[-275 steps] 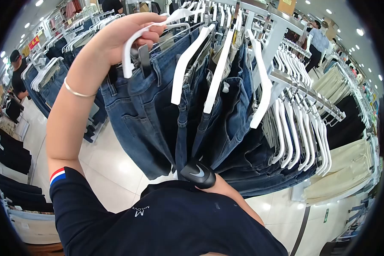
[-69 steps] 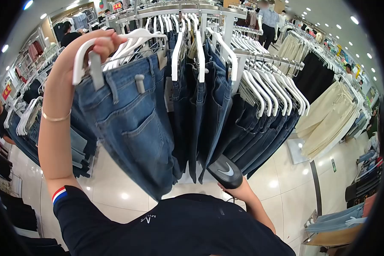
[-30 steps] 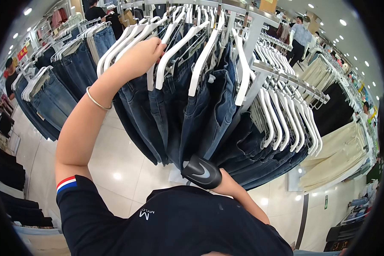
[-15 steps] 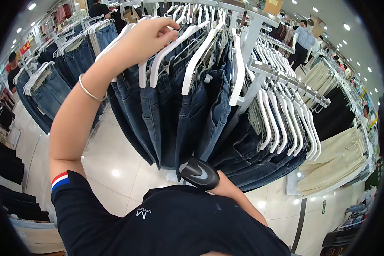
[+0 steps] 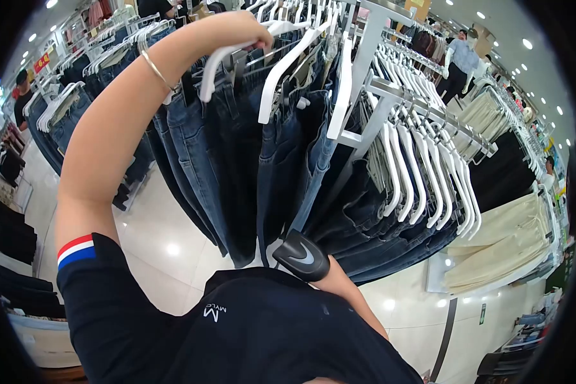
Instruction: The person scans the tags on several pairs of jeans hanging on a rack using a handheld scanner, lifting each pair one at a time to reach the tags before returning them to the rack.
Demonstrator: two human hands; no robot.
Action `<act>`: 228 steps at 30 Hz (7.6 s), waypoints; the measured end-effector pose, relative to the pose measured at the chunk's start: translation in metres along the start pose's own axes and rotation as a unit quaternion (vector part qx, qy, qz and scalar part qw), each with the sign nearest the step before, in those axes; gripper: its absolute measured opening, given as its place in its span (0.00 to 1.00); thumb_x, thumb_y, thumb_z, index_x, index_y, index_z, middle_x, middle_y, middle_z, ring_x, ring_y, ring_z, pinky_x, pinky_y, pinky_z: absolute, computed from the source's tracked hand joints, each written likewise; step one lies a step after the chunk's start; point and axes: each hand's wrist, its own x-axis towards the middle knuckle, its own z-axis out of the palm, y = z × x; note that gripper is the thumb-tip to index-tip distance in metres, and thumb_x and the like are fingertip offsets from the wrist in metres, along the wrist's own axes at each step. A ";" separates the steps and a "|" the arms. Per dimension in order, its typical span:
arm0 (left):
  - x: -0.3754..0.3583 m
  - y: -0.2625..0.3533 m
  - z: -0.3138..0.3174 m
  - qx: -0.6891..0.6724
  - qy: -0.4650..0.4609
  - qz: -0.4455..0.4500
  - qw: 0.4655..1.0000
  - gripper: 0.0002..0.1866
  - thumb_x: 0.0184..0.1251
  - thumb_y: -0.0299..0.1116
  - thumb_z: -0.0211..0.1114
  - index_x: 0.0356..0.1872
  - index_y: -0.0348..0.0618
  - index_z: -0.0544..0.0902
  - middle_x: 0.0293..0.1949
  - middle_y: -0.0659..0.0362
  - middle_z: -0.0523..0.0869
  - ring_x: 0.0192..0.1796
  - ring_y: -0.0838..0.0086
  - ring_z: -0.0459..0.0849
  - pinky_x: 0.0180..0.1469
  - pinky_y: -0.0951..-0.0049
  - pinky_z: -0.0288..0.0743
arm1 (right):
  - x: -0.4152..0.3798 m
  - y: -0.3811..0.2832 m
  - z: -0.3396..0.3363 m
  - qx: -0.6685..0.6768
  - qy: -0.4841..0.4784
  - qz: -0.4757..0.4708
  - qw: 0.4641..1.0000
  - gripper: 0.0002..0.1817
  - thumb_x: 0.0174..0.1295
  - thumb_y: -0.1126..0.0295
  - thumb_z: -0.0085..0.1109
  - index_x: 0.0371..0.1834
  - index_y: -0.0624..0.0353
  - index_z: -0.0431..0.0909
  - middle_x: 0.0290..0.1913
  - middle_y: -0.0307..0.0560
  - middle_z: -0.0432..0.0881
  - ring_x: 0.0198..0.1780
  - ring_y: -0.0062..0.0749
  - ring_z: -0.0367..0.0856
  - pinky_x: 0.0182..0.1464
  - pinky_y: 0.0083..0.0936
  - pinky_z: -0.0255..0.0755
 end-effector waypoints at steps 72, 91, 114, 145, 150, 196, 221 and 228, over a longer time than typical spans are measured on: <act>-0.482 -0.174 -0.129 -0.694 -0.066 0.008 0.717 0.12 0.56 0.38 0.59 0.22 0.43 0.69 0.13 0.71 0.67 0.13 0.87 0.66 0.17 0.86 0.60 | 0.092 -0.113 0.210 0.062 0.052 -0.099 0.992 0.19 0.51 0.70 0.68 0.45 0.63 0.76 0.38 0.43 0.83 0.37 0.25 0.79 0.44 0.23 0.72; -0.483 -0.169 -0.121 -0.686 -0.066 -0.011 0.724 0.13 0.55 0.39 0.58 0.21 0.43 0.68 0.12 0.71 0.67 0.12 0.88 0.65 0.17 0.86 0.60 | 0.049 -0.144 0.216 0.151 -0.044 0.027 0.987 0.10 0.55 0.71 0.65 0.36 0.61 0.75 0.25 0.34 0.75 0.22 0.17 0.71 0.25 0.17 0.66; -0.487 -0.152 -0.108 -0.669 -0.042 -0.003 0.743 0.14 0.53 0.40 0.58 0.19 0.40 0.69 0.10 0.71 0.66 0.10 0.89 0.62 0.13 0.88 0.57 | 0.023 -0.144 0.219 0.146 -0.031 0.050 0.988 0.17 0.50 0.67 0.70 0.39 0.60 0.74 0.23 0.34 0.74 0.22 0.17 0.70 0.25 0.18 0.67; -0.300 -0.055 -0.044 -0.630 -0.143 -0.056 0.762 0.11 0.63 0.37 0.47 0.26 0.41 0.68 0.12 0.73 0.60 0.11 0.89 0.57 0.12 0.86 0.50 | -0.073 -0.079 0.090 0.144 0.134 0.118 0.973 0.14 0.53 0.70 0.67 0.38 0.61 0.74 0.19 0.33 0.72 0.20 0.15 0.69 0.25 0.17 0.65; -0.242 -0.042 -0.044 -0.691 -0.161 -0.047 0.703 0.12 0.66 0.37 0.50 0.27 0.40 0.68 0.15 0.72 0.60 0.13 0.89 0.56 0.13 0.86 0.53 | -0.084 -0.071 0.068 0.155 0.147 0.118 0.970 0.11 0.54 0.72 0.65 0.38 0.61 0.74 0.18 0.33 0.71 0.19 0.15 0.68 0.24 0.18 0.63; -0.019 -0.009 -0.008 -0.200 -0.101 -0.031 0.974 0.16 0.67 0.39 0.51 0.38 0.33 0.79 0.30 0.62 0.80 0.27 0.83 0.76 0.29 0.82 0.70 | -0.108 -0.016 0.012 0.165 0.152 0.207 0.952 0.14 0.51 0.66 0.70 0.33 0.60 0.74 0.20 0.33 0.73 0.21 0.16 0.70 0.24 0.18 0.64; -0.033 0.000 0.028 0.389 0.258 0.244 0.850 0.10 0.64 0.36 0.56 0.33 0.39 0.75 0.35 0.51 0.80 0.40 0.55 0.79 0.41 0.63 0.73 | -0.098 0.008 -0.017 0.137 0.067 0.208 0.966 0.20 0.50 0.66 0.70 0.42 0.61 0.73 0.22 0.35 0.75 0.22 0.17 0.72 0.26 0.18 0.69; -0.116 0.028 0.070 0.147 0.241 0.206 0.937 0.13 0.65 0.27 0.53 0.49 0.37 0.73 0.38 0.49 0.81 0.39 0.56 0.80 0.42 0.66 0.73 | -0.093 0.006 -0.026 0.113 0.047 0.224 0.967 0.19 0.50 0.66 0.70 0.41 0.60 0.74 0.22 0.35 0.74 0.22 0.17 0.72 0.26 0.18 0.68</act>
